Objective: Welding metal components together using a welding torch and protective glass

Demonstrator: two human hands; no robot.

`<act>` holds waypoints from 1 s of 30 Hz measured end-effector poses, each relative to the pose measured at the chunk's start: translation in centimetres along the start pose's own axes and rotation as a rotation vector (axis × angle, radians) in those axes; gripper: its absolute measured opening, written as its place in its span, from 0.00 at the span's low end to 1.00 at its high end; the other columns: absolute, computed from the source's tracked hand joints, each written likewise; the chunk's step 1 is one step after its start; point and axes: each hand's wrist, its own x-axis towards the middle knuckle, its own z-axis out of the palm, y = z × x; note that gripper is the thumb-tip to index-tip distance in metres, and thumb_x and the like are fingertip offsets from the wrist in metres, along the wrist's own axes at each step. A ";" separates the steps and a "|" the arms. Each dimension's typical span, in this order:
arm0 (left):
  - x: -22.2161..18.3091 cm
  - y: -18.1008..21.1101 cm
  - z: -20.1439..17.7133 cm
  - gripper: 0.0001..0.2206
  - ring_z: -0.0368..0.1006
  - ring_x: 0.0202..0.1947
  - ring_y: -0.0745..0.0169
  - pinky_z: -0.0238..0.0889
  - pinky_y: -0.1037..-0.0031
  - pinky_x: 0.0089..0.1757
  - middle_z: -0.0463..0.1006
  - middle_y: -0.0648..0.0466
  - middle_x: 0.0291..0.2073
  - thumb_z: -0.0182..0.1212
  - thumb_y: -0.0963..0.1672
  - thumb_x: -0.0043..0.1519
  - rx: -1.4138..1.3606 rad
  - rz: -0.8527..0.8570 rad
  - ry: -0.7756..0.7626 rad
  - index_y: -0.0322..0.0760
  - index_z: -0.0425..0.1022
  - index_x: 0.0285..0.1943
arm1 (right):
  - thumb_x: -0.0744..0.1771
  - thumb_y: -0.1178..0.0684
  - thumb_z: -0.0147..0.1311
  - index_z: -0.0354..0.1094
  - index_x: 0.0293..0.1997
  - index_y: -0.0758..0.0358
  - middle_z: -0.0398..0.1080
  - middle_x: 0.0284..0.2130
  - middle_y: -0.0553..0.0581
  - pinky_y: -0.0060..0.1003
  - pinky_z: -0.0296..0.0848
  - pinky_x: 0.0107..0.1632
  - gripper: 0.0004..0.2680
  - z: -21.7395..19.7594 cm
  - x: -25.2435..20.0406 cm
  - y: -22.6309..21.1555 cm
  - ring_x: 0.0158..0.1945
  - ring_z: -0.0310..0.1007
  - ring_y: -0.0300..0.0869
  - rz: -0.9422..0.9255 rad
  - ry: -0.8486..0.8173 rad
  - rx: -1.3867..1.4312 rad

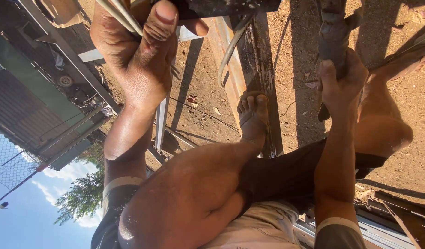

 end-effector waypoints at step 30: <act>-0.3 0.7 1.7 0.06 0.73 0.38 0.38 0.82 0.51 0.45 0.69 0.41 0.41 0.57 0.40 0.75 -0.015 -0.055 0.064 0.32 0.66 0.56 | 0.77 0.48 0.49 0.60 0.45 0.73 0.60 0.20 0.56 0.35 0.59 0.27 0.14 -0.3 -0.1 1.5 0.20 0.57 0.39 -0.068 -0.007 -0.020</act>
